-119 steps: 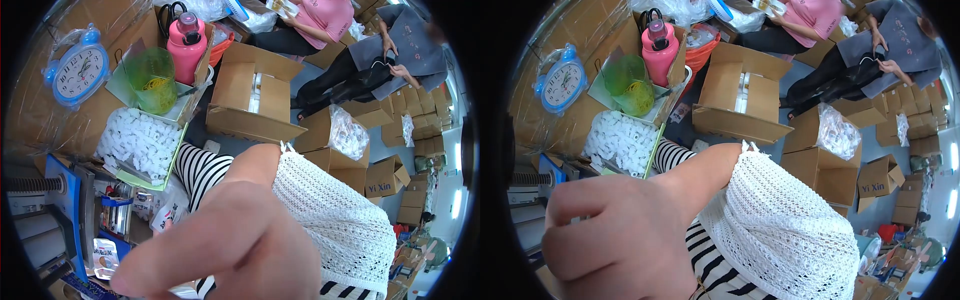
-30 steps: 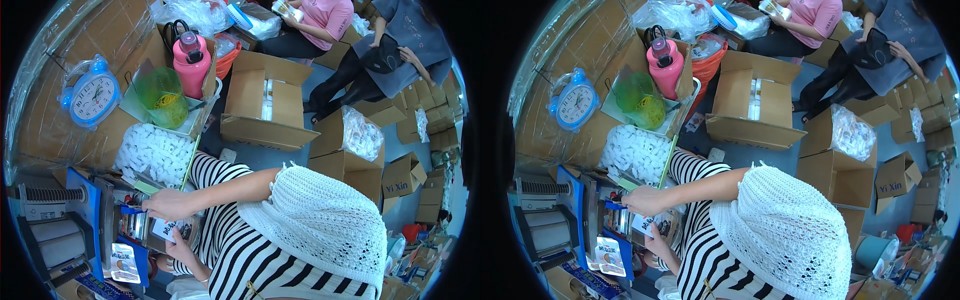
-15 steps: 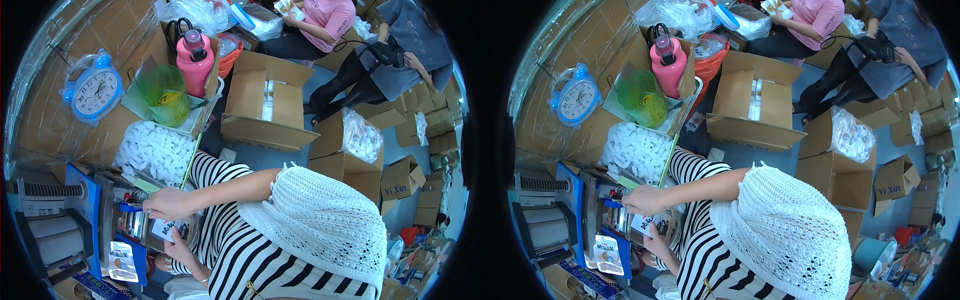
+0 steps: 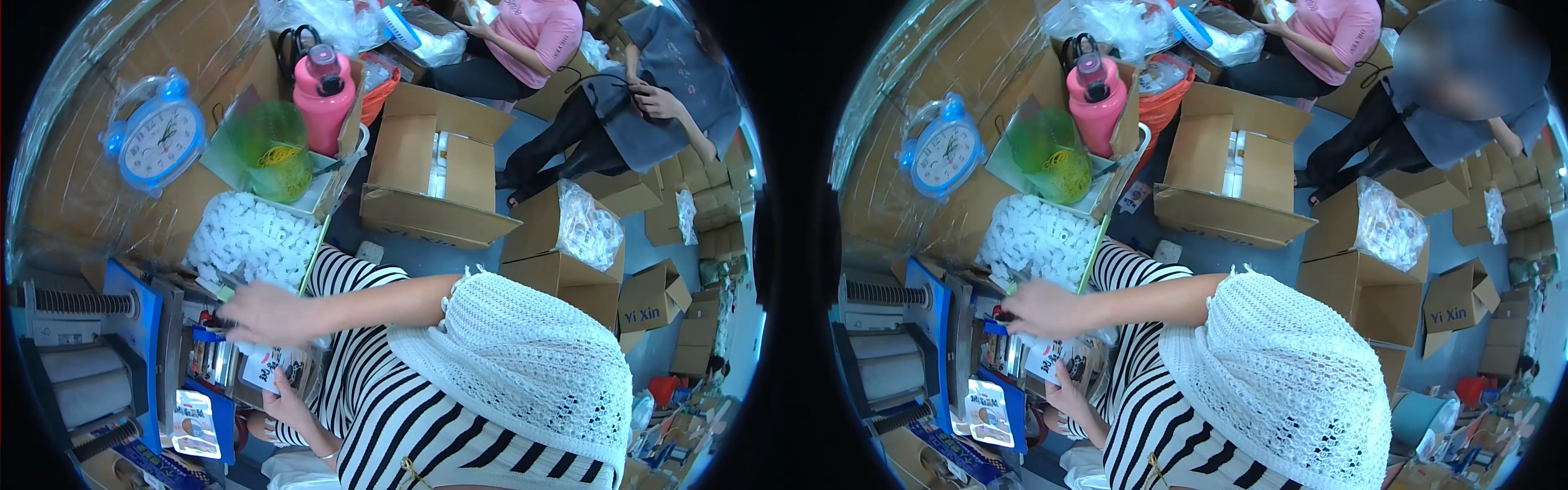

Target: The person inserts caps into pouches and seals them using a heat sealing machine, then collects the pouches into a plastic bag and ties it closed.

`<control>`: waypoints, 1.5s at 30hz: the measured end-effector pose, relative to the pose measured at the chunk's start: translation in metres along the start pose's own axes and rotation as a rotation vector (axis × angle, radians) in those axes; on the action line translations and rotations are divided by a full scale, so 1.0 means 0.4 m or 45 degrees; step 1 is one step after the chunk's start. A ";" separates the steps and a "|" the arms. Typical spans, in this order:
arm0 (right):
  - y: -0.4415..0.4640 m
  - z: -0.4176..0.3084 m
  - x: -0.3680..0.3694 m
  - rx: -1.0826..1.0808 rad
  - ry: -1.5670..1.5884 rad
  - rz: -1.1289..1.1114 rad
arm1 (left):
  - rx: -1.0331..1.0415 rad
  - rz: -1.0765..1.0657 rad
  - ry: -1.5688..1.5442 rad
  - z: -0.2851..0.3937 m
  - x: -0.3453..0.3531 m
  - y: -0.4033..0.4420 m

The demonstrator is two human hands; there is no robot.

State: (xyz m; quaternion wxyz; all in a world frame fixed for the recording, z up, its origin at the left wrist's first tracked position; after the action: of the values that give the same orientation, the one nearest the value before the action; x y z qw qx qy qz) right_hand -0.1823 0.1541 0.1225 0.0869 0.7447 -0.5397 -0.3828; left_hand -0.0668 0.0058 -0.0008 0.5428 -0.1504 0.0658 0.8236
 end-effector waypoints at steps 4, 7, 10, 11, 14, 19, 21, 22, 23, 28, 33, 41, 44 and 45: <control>0.041 0.097 -0.031 0.011 -0.491 -0.003 | -0.201 -0.025 0.154 -0.043 -0.015 -0.004; 0.008 0.230 0.016 0.196 -0.578 -0.291 | -0.289 0.041 0.046 -0.045 -0.022 -0.016; 0.014 0.189 0.055 0.104 -0.648 -0.296 | -0.300 0.077 -0.122 -0.092 -0.021 -0.019; 0.014 0.177 0.068 0.067 -0.669 -0.273 | -0.312 0.069 -0.168 -0.110 -0.021 -0.015; 0.023 0.162 0.107 -0.020 -0.786 -0.282 | -0.257 0.172 -0.282 -0.100 -0.050 0.009; 0.029 0.162 0.127 -0.011 -0.772 -0.191 | -0.456 0.084 -0.419 -0.114 -0.088 0.064; 0.032 0.160 0.125 -0.006 -0.759 -0.187 | -0.452 0.097 -0.463 -0.097 -0.097 0.088; 0.032 0.161 0.124 -0.003 -0.753 -0.184 | -0.443 0.108 -0.507 -0.088 -0.100 0.100; 0.031 0.162 0.124 -0.001 -0.755 -0.186 | -0.434 0.118 -0.551 -0.082 -0.102 0.112; 0.031 0.166 0.122 -0.003 -0.735 -0.178 | -0.460 0.100 -0.579 -0.078 -0.105 0.151; 0.029 0.167 0.119 -0.006 -0.714 -0.170 | -0.443 0.112 -0.634 -0.074 -0.095 0.163; 0.035 0.165 0.108 0.033 -0.546 -0.078 | 0.009 0.600 1.457 0.098 -0.364 0.113; 0.035 0.153 0.107 -0.005 -0.501 -0.065 | 0.460 0.810 1.829 0.094 -0.343 0.098; 0.033 0.153 0.112 -0.027 -0.498 -0.095 | 0.464 0.816 1.831 0.094 -0.329 0.086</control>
State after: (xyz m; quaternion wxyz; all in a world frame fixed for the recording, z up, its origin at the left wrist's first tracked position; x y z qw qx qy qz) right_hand -0.2270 0.1272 0.0659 -0.0259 0.6745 -0.5143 -0.5290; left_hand -0.0569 -0.1130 0.0750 0.1211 -0.5262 0.5722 0.6173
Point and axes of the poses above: each hand's wrist, its own y-axis towards the middle knuckle, its own x-axis out of the palm, z = x × y, the point moved 10 cm from there along y, towards the middle knuckle, and after that the axes turned 5 degrees about y, right-handed, at the moved point
